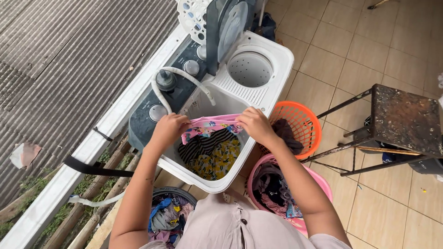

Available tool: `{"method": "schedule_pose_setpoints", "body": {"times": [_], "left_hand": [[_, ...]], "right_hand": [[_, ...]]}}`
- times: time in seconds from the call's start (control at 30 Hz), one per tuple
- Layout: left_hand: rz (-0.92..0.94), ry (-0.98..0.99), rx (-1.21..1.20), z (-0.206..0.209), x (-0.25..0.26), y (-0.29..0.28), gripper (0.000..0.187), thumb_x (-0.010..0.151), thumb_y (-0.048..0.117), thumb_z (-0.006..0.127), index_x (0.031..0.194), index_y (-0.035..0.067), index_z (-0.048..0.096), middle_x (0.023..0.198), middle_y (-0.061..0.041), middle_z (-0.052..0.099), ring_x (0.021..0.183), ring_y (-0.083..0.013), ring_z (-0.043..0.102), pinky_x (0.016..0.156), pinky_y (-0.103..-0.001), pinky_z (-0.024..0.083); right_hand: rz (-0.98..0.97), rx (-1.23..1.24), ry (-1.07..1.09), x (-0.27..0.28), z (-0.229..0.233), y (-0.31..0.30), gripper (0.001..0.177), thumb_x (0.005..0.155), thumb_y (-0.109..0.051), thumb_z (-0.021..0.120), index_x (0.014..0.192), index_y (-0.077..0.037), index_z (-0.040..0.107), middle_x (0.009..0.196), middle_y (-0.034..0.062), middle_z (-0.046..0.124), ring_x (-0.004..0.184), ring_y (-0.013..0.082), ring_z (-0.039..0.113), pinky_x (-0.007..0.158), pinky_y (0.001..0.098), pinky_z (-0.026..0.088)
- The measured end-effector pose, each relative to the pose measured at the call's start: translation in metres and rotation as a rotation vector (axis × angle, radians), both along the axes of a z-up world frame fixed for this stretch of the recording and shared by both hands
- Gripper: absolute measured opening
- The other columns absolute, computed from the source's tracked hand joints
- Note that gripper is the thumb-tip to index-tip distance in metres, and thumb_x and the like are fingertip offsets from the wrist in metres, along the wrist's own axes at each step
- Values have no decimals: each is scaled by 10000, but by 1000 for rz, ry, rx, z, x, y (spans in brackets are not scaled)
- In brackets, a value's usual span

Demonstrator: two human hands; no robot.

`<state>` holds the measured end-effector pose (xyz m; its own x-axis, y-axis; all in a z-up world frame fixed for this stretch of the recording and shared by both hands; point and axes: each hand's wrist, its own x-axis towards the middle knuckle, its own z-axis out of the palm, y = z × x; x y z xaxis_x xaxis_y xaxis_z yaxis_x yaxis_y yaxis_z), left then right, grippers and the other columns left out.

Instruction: Sorting and loading various items of clothing from laundry baskets into a twin-tub washing machine.

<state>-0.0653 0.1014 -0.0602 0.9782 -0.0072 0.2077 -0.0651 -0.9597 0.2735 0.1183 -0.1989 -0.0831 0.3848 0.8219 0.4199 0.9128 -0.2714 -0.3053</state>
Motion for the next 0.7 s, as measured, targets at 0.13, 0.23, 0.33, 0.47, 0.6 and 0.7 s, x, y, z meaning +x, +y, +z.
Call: {"method": "schedule_pose_setpoints", "body": {"times": [0.13,0.23,0.33,0.47,0.6,0.7], "left_hand": [[125,215,69,-44,4,-10,141,877,282,759,1014,263,732,987,15,719,911,-215,727,782,-358,579],[63,282,-42,-64,6,-23,271,869,265,770,1129,224,704,1119,-79,694,991,-317,728,825,-434,588],[12,401,-192,-54,1,-49,256,946,260,703,1193,197,687,1124,-77,694,1021,-296,728,855,-402,576],[-47,509,-305,-55,5,-83,226,983,247,672,1195,170,693,1153,-78,704,1084,-275,716,883,-406,592],[-88,541,-384,-53,11,-122,233,1003,245,655,1207,136,680,1178,-89,700,1136,-271,698,923,-419,591],[-137,525,-391,-55,14,-149,214,1004,231,655,1187,122,674,1169,-95,702,1128,-274,698,926,-422,593]], "right_hand": [[-43,-160,49,-2,-43,9,73,958,-260,690,1021,-240,721,1004,-51,701,1079,148,629,908,337,483],[-61,-223,202,-15,-43,-1,145,986,-221,660,1117,-203,721,1089,-12,706,1112,184,651,948,380,490],[-84,-262,370,-23,-53,-31,177,1025,-217,615,1160,-169,720,1101,13,724,1106,198,673,974,373,481],[-253,-100,450,-27,-64,-86,146,990,-194,664,1114,-185,742,1049,23,745,1055,231,699,947,384,524],[-425,32,509,-41,-57,-151,135,988,-189,671,1086,-204,763,1015,-12,757,1001,226,719,916,348,547],[-526,36,557,-55,-58,-201,162,965,-187,681,1101,-225,759,1013,0,760,1030,246,711,918,366,553]]}}
